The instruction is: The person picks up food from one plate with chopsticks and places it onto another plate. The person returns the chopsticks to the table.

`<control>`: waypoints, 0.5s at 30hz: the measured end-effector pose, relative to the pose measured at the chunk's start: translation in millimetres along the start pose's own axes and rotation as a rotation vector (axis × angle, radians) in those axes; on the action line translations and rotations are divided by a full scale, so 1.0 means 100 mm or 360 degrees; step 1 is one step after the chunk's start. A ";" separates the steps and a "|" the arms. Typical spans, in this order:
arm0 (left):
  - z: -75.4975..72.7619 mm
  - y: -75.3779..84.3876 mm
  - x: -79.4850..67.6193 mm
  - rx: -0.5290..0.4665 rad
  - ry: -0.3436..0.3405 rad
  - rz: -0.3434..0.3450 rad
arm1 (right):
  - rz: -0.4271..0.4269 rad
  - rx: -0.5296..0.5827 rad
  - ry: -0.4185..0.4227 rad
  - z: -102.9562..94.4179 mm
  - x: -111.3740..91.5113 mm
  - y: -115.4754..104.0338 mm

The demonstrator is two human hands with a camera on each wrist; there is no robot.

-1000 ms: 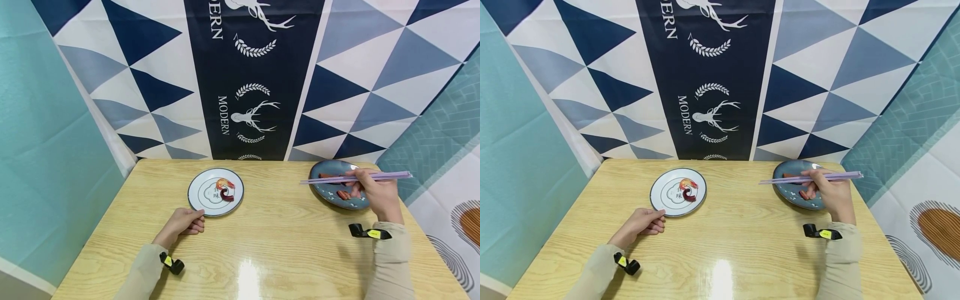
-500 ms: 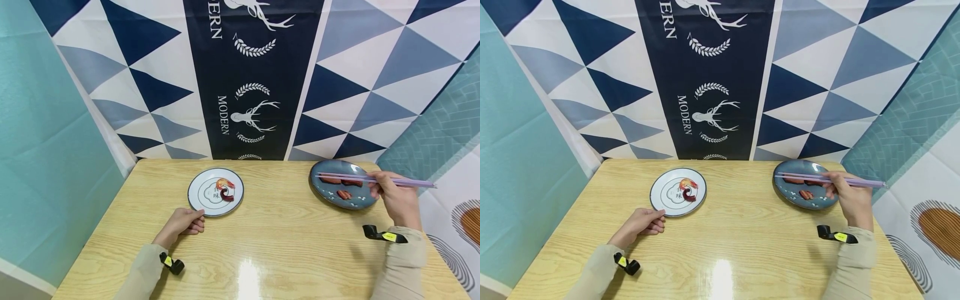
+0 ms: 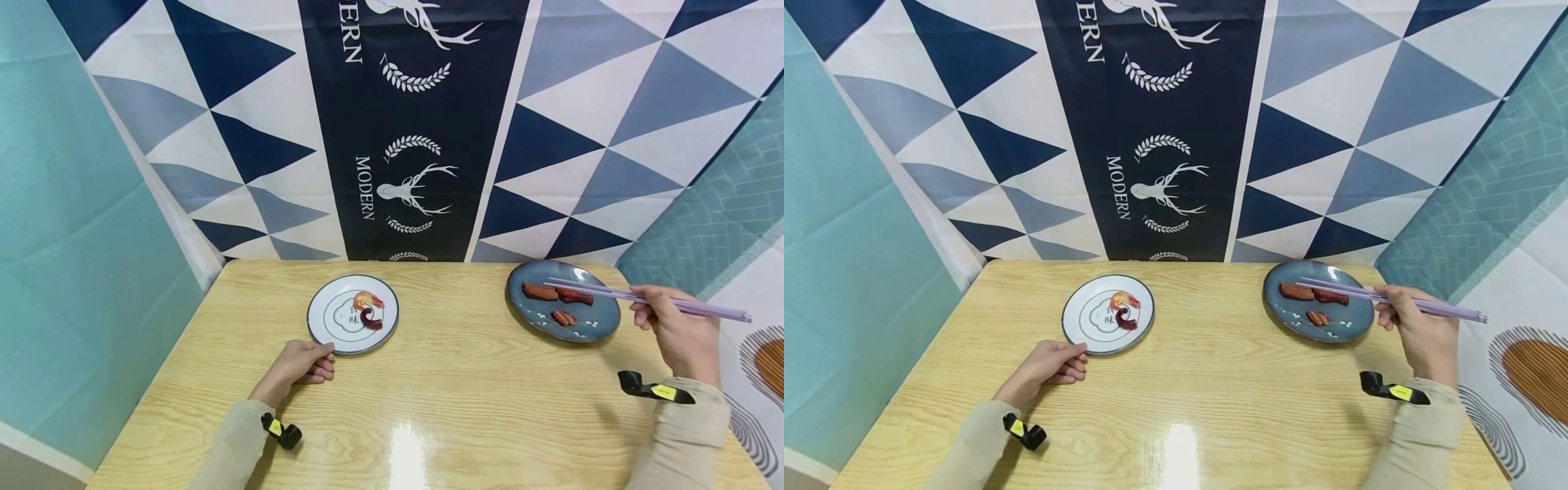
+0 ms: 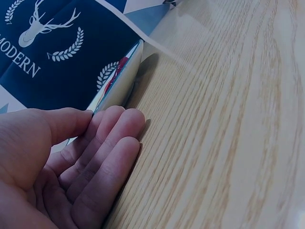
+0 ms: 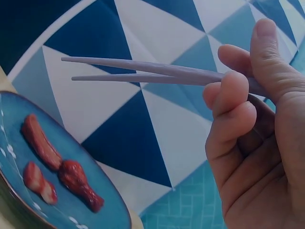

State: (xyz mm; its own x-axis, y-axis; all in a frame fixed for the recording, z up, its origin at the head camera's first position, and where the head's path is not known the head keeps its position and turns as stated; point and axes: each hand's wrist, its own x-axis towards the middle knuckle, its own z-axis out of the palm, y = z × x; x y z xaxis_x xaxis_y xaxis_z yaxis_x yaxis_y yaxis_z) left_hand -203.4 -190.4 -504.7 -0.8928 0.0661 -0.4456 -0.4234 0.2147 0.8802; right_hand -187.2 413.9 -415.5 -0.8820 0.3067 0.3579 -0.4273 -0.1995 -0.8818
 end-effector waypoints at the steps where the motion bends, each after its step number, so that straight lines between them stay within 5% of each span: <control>1: 0.00 0.00 0.00 0.0001 0.0002 0.0003 | 0.0014 0.0012 -0.0001 -0.03 0.01 0.00; 15: 0.00 0.00 0.00 0.0002 -0.0003 0.0005 | 0.0034 -0.0184 -0.0086 -0.43 0.15 -0.09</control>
State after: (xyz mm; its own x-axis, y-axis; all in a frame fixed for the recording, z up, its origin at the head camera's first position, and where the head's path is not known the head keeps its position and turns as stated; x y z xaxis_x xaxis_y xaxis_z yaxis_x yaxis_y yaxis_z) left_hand -203.5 -189.9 -504.3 -0.8937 0.0688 -0.4433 -0.4205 0.2160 0.8812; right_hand -188.1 460.1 -415.6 -0.9012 0.2525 0.3522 -0.3854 -0.0957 -0.9178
